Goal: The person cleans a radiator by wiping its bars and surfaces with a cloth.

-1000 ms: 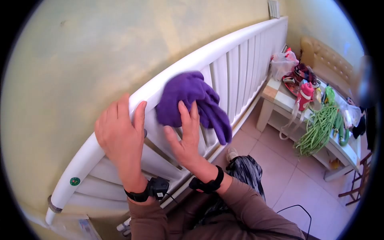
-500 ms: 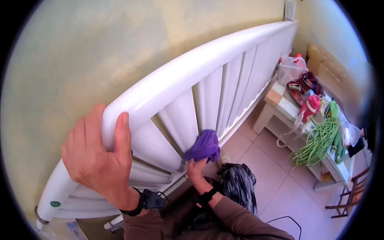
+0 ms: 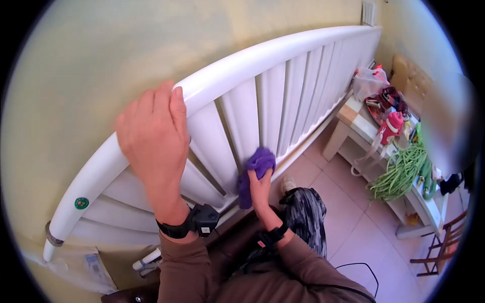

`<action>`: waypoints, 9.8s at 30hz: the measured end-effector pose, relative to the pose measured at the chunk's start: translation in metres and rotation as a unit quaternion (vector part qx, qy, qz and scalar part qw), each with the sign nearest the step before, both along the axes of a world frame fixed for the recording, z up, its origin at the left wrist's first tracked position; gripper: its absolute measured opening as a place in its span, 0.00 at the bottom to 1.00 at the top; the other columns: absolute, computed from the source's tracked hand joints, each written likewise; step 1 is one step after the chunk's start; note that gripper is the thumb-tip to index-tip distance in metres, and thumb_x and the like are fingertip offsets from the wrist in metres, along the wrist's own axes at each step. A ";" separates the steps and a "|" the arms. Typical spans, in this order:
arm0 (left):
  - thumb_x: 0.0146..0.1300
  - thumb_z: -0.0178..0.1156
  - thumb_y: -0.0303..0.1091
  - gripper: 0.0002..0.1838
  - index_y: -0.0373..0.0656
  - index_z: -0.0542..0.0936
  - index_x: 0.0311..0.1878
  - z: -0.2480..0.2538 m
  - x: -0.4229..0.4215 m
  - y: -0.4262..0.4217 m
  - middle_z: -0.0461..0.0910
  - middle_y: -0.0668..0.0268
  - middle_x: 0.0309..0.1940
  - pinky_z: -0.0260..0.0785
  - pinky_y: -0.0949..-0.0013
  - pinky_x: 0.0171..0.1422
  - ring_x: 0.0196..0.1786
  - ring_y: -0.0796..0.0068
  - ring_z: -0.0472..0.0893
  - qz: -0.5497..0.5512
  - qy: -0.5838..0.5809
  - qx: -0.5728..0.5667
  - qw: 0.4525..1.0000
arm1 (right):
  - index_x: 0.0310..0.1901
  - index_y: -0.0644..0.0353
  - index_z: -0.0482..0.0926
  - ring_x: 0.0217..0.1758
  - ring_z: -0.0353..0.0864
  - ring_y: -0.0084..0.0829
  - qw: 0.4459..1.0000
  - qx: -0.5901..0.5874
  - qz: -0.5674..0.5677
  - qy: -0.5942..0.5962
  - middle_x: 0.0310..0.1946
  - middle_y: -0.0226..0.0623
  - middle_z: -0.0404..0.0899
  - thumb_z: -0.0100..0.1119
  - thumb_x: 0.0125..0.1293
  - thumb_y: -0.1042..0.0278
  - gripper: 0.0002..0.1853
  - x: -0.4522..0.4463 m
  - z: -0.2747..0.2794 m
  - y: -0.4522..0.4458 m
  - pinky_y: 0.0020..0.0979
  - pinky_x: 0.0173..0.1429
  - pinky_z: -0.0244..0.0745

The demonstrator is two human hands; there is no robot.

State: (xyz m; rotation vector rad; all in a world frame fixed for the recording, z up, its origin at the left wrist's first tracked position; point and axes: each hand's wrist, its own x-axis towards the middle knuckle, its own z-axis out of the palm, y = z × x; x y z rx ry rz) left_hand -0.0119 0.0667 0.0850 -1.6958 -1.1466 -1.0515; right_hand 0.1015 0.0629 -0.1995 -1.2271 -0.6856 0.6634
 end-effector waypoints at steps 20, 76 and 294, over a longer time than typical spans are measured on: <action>0.59 0.52 0.33 0.11 0.44 0.80 0.40 -0.004 0.001 0.003 0.77 0.67 0.31 0.64 0.66 0.43 0.35 0.68 0.76 -0.020 -0.028 -0.009 0.999 | 0.43 0.56 0.80 0.54 0.71 0.52 0.912 0.110 0.036 -0.393 0.48 0.46 0.74 0.64 0.46 0.70 0.18 -0.034 -0.025 -0.010 0.46 0.58 0.63; 0.50 0.65 0.32 0.26 0.47 0.74 0.55 -0.148 -0.116 -0.095 0.76 0.57 0.44 0.65 0.55 0.56 0.49 0.50 0.74 0.129 0.048 -0.041 0.990 | 0.49 0.60 0.75 0.37 0.77 0.21 0.913 -0.125 0.301 0.246 0.41 0.34 0.80 0.52 0.64 0.65 0.14 0.041 -0.068 -0.096 0.20 0.37 0.72; 0.45 0.55 0.49 0.22 0.44 0.81 0.39 0.066 0.165 0.081 0.82 0.55 0.36 0.71 0.61 0.49 0.42 0.56 0.80 -0.166 0.042 -0.356 0.919 | 0.47 0.57 0.77 0.35 0.79 0.20 0.885 -0.218 0.412 0.017 0.38 0.29 0.81 0.51 0.65 0.67 0.11 0.027 -0.140 -0.105 0.21 0.35 0.73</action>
